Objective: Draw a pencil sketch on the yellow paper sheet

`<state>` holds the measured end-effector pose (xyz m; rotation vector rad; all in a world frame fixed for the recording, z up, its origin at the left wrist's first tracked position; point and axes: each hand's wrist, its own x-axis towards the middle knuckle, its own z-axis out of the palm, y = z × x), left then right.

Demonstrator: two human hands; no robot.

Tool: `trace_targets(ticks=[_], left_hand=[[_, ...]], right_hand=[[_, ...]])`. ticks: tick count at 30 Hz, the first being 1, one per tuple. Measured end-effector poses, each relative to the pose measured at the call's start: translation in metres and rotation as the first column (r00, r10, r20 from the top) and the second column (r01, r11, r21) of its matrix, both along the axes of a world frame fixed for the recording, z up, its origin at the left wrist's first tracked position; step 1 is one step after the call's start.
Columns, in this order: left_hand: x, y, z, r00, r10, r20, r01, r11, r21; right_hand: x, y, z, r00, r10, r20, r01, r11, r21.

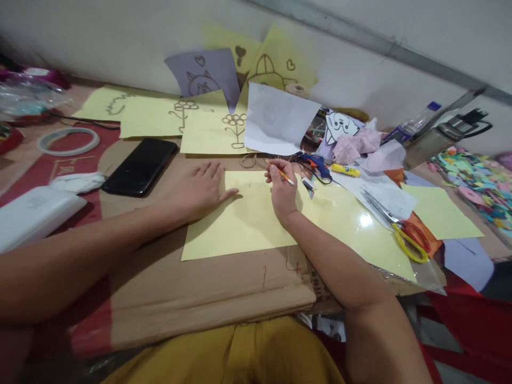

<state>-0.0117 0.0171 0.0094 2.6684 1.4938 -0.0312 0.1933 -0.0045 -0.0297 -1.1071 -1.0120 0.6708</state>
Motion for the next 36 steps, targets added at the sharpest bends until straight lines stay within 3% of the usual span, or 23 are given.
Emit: trace_targets(ticks=[2, 5, 7, 9, 13, 19, 27, 33, 36], left_hand=[[-0.001, -0.001, 0.008, 1.0, 0.002, 0.029, -0.004, 0.998, 0.055], [0.005, -0.017, 0.011, 0.978, -0.181, 0.106, 0.167, 0.978, 0.124], [0.01, -0.029, 0.006, 0.939, -0.321, 0.125, 0.302, 0.941, 0.15], [0.012, -0.037, -0.003, 0.919, -0.374, 0.123, 0.356, 0.923, 0.148], [0.011, -0.039, -0.013, 0.924, -0.369, 0.101, 0.354, 0.925, 0.139], [0.012, -0.039, -0.008, 0.93, -0.358, 0.085, 0.344, 0.928, 0.146], [0.013, -0.039, -0.013, 0.934, -0.344, 0.1, 0.329, 0.934, 0.139], [0.011, -0.031, -0.012, 0.912, -0.397, 0.104, 0.378, 0.911, 0.164], [0.011, -0.03, -0.002, 0.938, -0.343, 0.054, 0.332, 0.931, 0.15]], right_hand=[[-0.001, -0.002, 0.001, 1.0, 0.016, 0.021, -0.016, 1.0, 0.004], [-0.002, -0.004, 0.003, 0.999, 0.027, 0.036, -0.028, 0.999, 0.016], [-0.002, -0.004, 0.004, 0.999, 0.015, 0.037, -0.016, 1.0, 0.003], [-0.001, -0.004, 0.004, 0.999, 0.003, 0.037, -0.002, 1.0, -0.024], [0.002, -0.005, 0.005, 0.999, 0.01, 0.035, -0.007, 0.997, -0.072], [0.0, -0.01, 0.004, 0.982, 0.158, 0.104, -0.142, 0.979, -0.149], [0.002, -0.005, -0.002, 0.965, 0.078, 0.251, -0.071, 0.997, -0.037], [0.001, -0.005, 0.0, 0.977, 0.082, 0.196, -0.071, 0.995, -0.064], [0.001, -0.005, -0.001, 0.979, 0.083, 0.186, -0.073, 0.995, -0.061]])
